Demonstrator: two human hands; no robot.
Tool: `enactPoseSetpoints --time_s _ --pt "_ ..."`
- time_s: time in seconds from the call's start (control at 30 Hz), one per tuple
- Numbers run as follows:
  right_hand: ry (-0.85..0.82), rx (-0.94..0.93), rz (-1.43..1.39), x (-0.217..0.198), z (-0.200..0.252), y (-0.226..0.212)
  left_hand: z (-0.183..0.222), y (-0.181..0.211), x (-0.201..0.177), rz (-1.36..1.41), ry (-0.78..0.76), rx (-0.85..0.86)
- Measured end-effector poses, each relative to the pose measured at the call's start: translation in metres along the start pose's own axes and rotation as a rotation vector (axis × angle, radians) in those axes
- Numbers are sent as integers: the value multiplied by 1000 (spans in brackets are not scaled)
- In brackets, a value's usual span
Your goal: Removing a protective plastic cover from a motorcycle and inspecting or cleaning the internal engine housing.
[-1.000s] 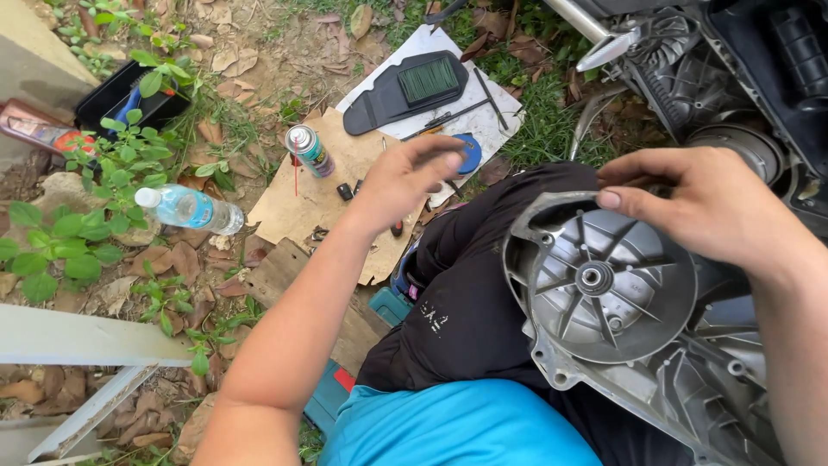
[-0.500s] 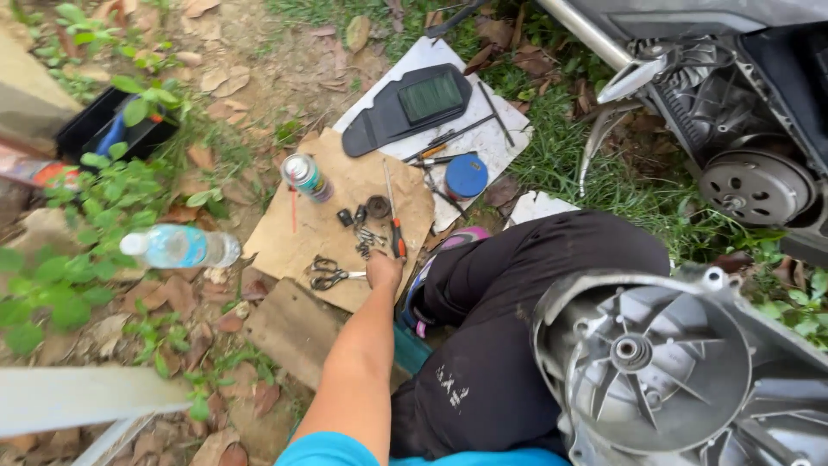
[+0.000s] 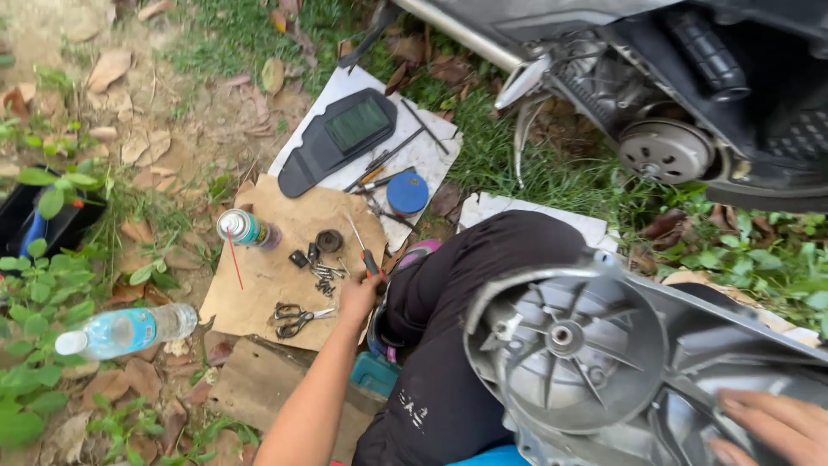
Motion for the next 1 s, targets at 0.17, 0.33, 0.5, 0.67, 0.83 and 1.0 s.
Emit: enactPoseSetpoints --time_s 0.17,0.33,0.5,0.67,0.83,1.0 --pt "197 66 -207 -103 -14 -291 121 112 -43 385 -98 39" --pt "506 -2 -408 -146 11 -310 234 286 -126 256 48 852" --pt "751 -175 16 -177 49 -285 356 481 -99 -96 -217 1337" --pt "765 -45 423 -176 51 -270 397 555 -28 -69 -674 1552" --pt "12 548 -103 -108 54 -165 378 572 27 -198 -670 1516" --pt "-12 791 -396 -48 89 -132 283 507 37 -697 -183 1409"
Point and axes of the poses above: each hand's wrist, its own z-axis away from the middle knuckle, its own x-axis out of the palm, y = z × x, the point moved 9 cm from there along -z, towards the middle knuckle, and after that the axes turned 13 degrees about x, right-handed, at the moved point
